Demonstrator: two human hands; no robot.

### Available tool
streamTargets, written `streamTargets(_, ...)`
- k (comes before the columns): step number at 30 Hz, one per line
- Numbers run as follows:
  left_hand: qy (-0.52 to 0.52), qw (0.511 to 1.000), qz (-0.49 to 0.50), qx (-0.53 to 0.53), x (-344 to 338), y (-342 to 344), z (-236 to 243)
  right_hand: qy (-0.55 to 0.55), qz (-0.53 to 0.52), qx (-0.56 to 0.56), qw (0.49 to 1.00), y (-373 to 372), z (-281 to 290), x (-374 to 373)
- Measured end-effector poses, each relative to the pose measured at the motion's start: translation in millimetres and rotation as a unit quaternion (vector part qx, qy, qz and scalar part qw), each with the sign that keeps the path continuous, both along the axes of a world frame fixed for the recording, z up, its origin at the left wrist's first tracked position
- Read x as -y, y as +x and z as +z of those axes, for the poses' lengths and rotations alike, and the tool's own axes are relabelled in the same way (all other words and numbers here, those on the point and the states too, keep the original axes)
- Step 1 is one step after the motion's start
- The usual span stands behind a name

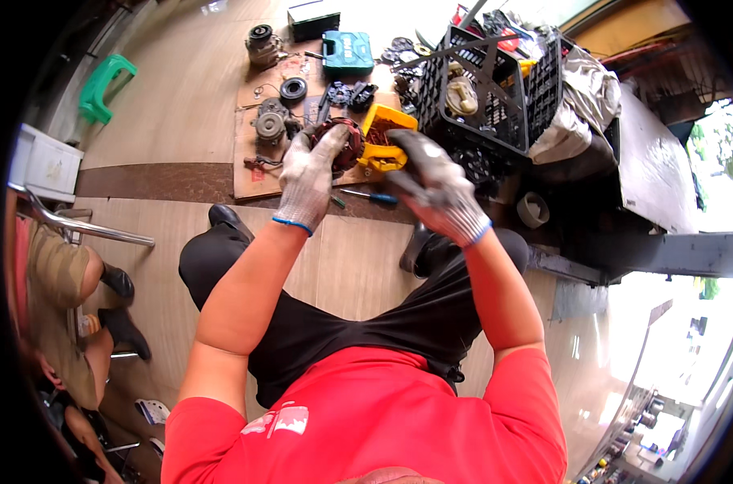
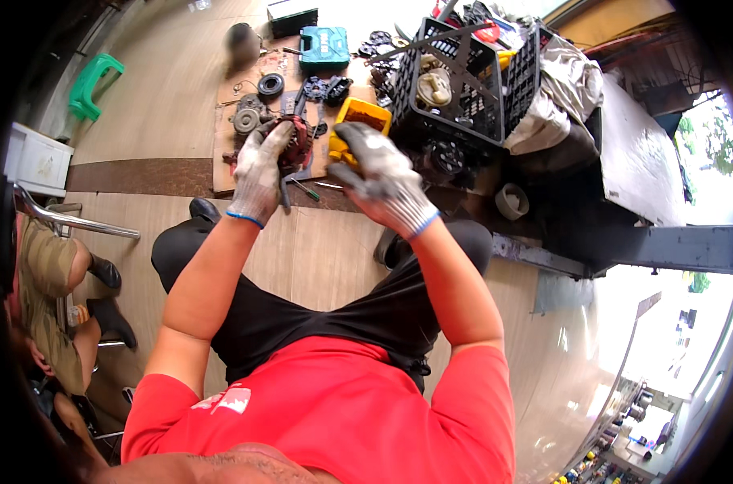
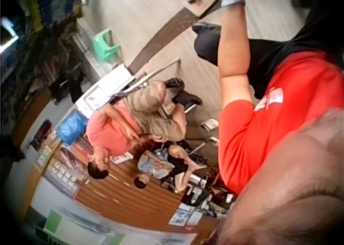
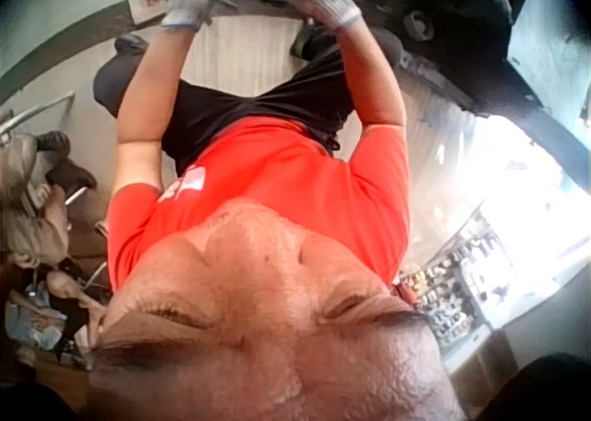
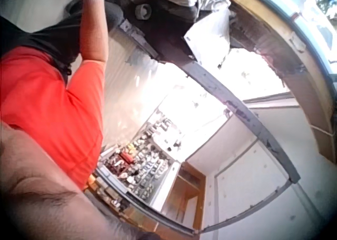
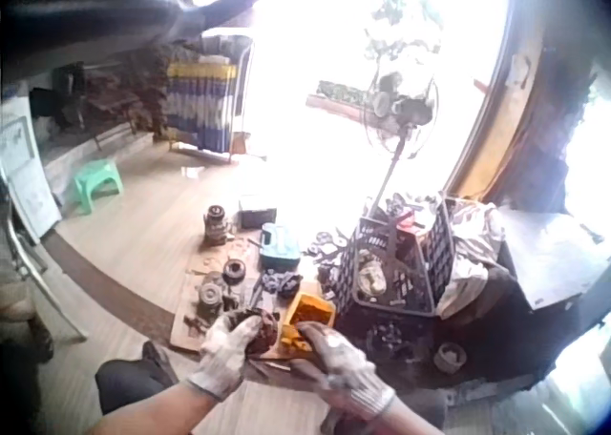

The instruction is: The person, wearing gloves, disassembles a component of an alternator by removing a metal ring and adjusting the copper wiring inside.

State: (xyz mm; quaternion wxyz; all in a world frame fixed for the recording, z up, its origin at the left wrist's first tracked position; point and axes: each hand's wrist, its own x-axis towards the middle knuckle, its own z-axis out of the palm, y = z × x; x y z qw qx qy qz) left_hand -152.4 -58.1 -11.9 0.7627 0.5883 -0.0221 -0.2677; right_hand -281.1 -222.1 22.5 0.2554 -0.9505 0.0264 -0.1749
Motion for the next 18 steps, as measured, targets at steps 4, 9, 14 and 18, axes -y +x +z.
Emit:
streamTargets(4, -0.026, 0.993, 0.013, 0.111, 0.0, 10.0, -20.6, 0.213, 0.079, -0.139, 0.964, 50.5, -39.6, -0.9)
streamTargets(9, -0.010, 0.995, 0.092, 0.024, -1.4, 17.2, -10.1, 0.062, 0.045, -0.119, 0.990, 37.8, -36.9, 19.5)
streamTargets(14, -0.042, 0.987, 0.141, 0.059, -6.0, 47.3, -51.7, -0.162, 0.008, -0.113, 0.980, -28.0, 13.7, 44.2)
streamTargets(18, -0.112, 0.987, 0.107, 0.049, -0.6, 41.1, -54.4, -0.245, -0.058, -0.139, 0.958, -111.5, 46.6, 54.0)
